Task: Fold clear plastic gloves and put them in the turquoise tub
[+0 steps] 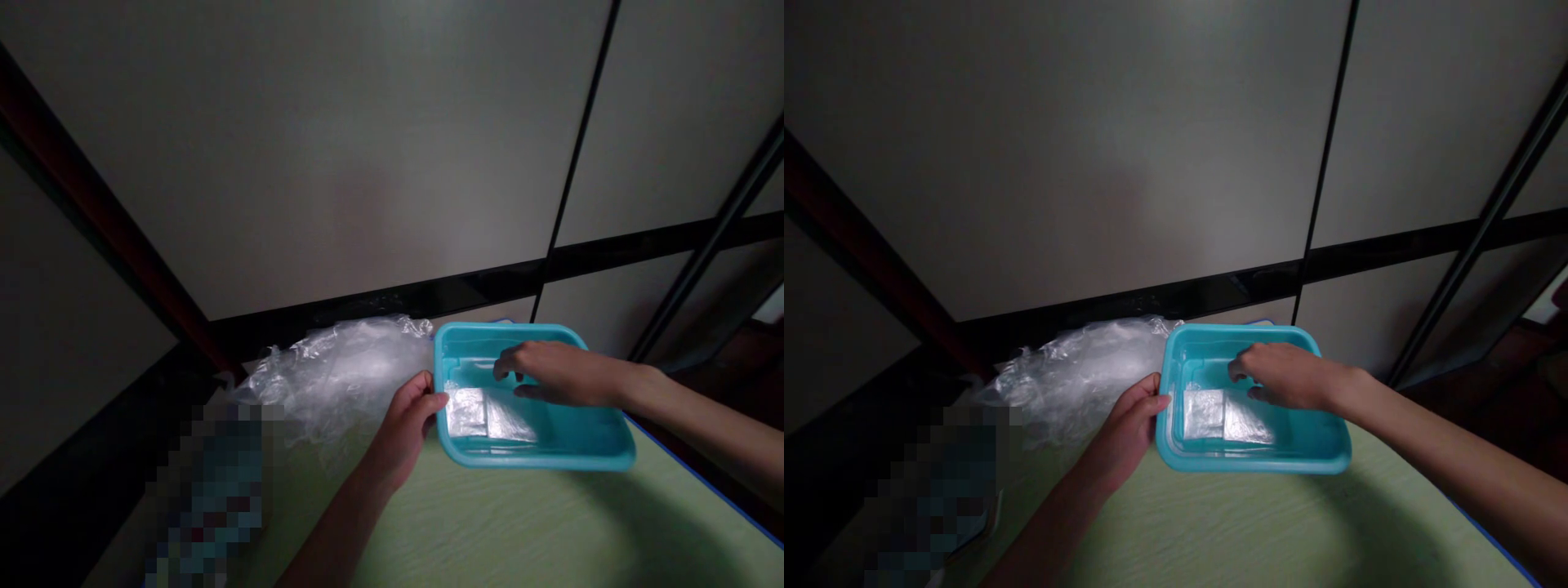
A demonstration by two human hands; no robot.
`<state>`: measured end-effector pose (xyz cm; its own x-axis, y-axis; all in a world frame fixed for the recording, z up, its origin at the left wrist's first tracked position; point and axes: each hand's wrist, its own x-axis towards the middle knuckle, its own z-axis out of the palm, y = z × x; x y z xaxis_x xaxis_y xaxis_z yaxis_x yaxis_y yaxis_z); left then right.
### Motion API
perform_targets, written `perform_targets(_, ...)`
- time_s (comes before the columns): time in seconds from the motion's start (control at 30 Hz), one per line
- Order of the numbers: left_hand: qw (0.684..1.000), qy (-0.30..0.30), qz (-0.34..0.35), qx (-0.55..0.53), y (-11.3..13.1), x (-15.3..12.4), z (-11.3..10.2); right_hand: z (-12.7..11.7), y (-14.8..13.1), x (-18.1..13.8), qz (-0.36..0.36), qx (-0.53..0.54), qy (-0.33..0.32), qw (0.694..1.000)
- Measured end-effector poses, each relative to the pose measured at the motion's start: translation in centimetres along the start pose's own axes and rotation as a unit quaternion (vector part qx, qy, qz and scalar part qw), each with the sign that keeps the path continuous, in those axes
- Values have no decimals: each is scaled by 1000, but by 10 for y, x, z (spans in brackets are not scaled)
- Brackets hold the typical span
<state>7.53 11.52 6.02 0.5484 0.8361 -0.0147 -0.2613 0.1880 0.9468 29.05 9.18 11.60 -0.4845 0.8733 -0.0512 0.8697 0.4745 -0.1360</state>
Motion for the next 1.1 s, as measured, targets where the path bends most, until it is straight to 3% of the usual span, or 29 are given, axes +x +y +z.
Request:
perform_targets(0.17, 1000, 0, -5, -9, 1, 0, 0, 6, -10, 13, -91, 31, -93, 991)
perform_targets(0.3, 1000, -1, -11, -17, 1, -2, -1, 6, -14, 15, -70, 19, -151, 986)
perform_targets(0.4, 1000, -3, -6, -23, 1, -2, -2, 7, -11, 13, -69, 18, -150, 986)
perform_targets(0.53, 999, 2, -2, -38, -3, 0, -3, 9, -1, 6, -82, 48, -35, 995)
perform_targets(0.63, 998, 22, -2, -58, -11, 5, -2, 7, 8, -6, -49, 72, 65, 994)
perform_targets(0.8, 996, 48, 8, -79, -24, 25, 4, 7, 17, -36, 0, 121, 113, 986)
perform_targets(1.1, 992, 100, -23, -73, -44, 83, 22, 63, 55, -48, 138, 66, 297, 942)
